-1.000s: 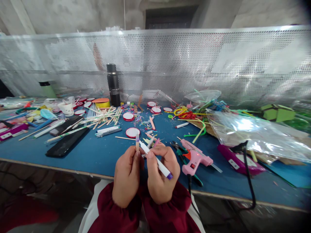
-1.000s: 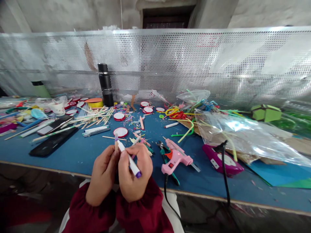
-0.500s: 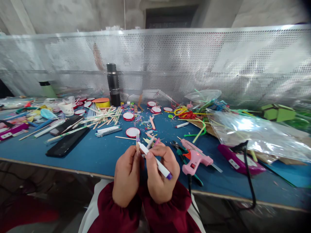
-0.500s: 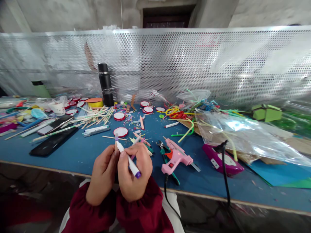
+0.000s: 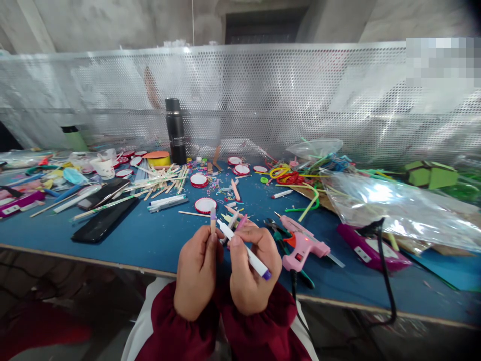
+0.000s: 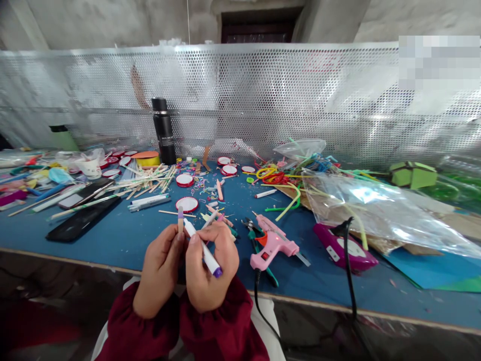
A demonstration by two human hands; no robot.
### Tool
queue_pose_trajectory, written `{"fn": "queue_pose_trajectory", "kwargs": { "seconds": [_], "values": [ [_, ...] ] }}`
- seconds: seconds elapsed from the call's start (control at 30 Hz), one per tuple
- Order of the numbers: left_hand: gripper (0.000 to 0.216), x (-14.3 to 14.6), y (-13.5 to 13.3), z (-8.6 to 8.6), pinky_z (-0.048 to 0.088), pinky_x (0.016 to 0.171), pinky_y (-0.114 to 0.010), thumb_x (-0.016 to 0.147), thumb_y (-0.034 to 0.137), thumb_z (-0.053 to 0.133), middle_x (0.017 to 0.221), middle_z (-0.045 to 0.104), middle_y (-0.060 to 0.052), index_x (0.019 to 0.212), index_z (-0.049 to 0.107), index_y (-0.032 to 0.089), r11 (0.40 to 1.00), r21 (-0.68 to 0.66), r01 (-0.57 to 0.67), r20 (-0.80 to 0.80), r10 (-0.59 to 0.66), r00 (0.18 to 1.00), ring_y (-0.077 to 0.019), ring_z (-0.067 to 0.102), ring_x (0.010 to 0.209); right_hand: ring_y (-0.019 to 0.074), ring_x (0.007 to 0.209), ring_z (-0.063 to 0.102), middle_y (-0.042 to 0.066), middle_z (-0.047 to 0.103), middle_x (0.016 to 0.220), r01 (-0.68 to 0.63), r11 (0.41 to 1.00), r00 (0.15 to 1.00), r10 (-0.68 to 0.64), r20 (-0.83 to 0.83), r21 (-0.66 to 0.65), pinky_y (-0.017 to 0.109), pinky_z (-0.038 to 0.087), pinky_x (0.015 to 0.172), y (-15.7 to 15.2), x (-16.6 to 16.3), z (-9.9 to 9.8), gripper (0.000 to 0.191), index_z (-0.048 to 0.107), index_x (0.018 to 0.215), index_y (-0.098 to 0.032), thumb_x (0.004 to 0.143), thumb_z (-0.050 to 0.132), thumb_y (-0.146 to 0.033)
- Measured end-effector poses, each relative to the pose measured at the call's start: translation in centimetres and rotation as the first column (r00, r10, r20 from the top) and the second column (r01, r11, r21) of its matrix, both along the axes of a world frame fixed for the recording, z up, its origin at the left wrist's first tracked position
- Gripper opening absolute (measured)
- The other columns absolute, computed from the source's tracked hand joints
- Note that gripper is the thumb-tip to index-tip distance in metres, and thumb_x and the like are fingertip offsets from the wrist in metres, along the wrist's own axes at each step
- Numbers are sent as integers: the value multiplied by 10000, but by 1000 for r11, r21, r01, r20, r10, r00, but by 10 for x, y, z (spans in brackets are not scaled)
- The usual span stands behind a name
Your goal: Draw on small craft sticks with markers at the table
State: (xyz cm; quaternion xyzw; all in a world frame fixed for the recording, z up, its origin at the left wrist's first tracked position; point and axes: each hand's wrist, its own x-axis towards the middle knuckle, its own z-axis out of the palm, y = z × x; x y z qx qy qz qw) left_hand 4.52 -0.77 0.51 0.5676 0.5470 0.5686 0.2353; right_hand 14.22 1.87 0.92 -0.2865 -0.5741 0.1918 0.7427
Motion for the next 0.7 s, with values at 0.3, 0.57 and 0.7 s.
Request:
{"fn": "queue_pose_trajectory", "kwargs": {
  "seconds": [0.3,0.57,0.7],
  "values": [
    [355,0,0,0,362,627,-256,1070,438,401,722,546,20,920,609,193,1000,0,9,-2,-9,1000,-139,479,658,173,766,615,-3,595,788,0,1000,1000,0,18,-6,351,509,759,0,-1,0,82,588,853,-218,928,593,-186],
    [364,0,0,-1,371,622,-259,1062,463,401,735,577,6,942,619,197,1000,-19,8,0,-8,1000,-152,504,662,177,774,630,6,619,808,17,1000,1000,-17,9,-6,390,537,821,0,-2,0,57,606,882,-219,937,597,-204],
    [363,0,0,-1,379,630,-257,1060,463,406,735,579,7,944,623,196,1000,-12,5,-3,-5,1000,-149,501,659,179,795,635,5,617,819,3,1000,1000,-3,6,1,386,536,823,0,-2,-1,46,612,900,-221,937,599,-195]
  ]
}}
